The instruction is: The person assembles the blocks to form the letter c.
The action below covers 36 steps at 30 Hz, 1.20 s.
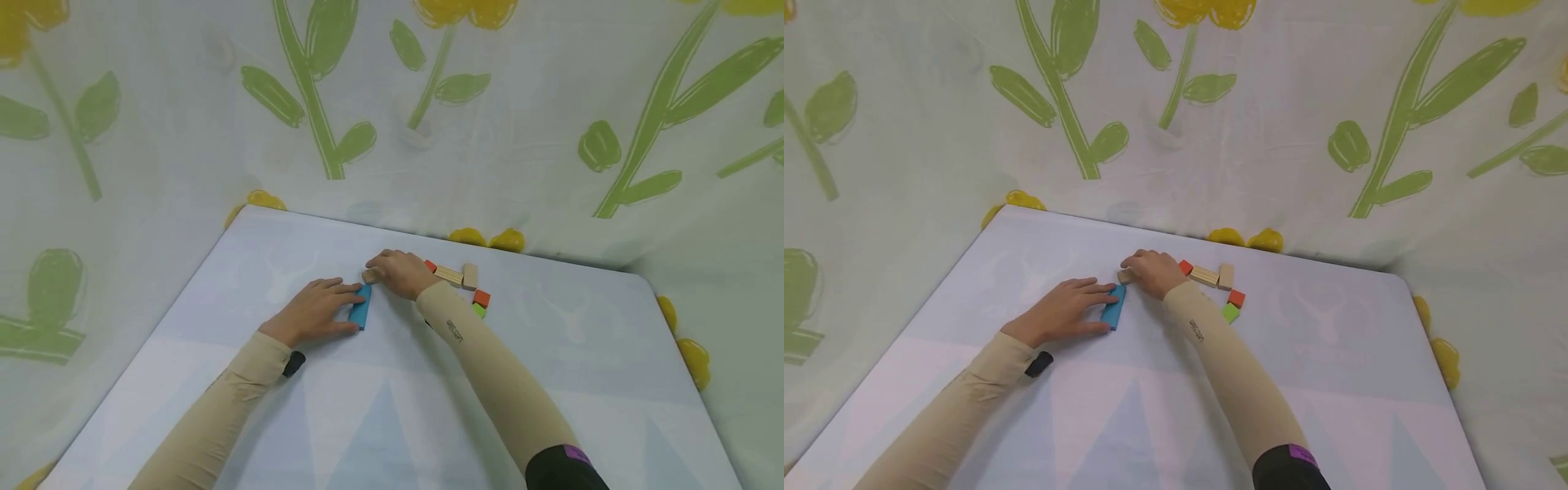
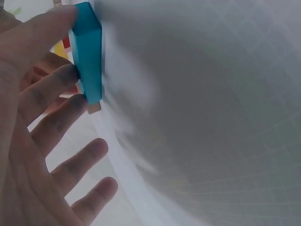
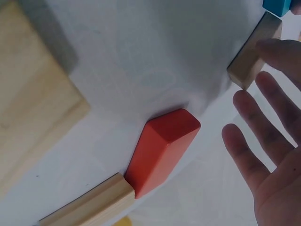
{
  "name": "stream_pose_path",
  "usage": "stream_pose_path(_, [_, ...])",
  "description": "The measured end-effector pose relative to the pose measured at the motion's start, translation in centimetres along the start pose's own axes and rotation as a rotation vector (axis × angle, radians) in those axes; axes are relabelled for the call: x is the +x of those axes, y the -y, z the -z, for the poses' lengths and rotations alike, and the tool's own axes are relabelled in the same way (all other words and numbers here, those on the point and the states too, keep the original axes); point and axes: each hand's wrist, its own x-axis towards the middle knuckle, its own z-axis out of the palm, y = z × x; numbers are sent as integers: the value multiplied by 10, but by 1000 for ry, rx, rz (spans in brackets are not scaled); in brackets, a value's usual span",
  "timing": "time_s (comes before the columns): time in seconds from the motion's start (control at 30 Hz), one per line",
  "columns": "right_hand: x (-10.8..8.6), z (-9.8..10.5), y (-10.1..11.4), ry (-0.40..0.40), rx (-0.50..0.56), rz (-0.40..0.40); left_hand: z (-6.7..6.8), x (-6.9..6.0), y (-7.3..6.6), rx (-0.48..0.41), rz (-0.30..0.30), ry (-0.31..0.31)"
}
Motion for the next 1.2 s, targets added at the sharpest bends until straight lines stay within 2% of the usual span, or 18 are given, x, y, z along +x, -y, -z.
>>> stream_pose_path(0.23, [-2,-1,2,-20,45,24,-1,-2,1,-11,7,-34])
stream_pose_path(0.43, [-3,-3,-1,-34,36,10,-2,-1,-1,-32,13,-34])
stream_pose_path(0.63, [-4,-5,-3,-41,83,7,0,-1,-2,-31,2,-41])
stream_pose_path(0.9, [-3,-5,-5,-74,106,38,-2,0,-1,-18,-8,-52])
stream_pose_path(1.2, [-2,-7,-4,-72,103,30,-4,1,-2,-19,6,-34])
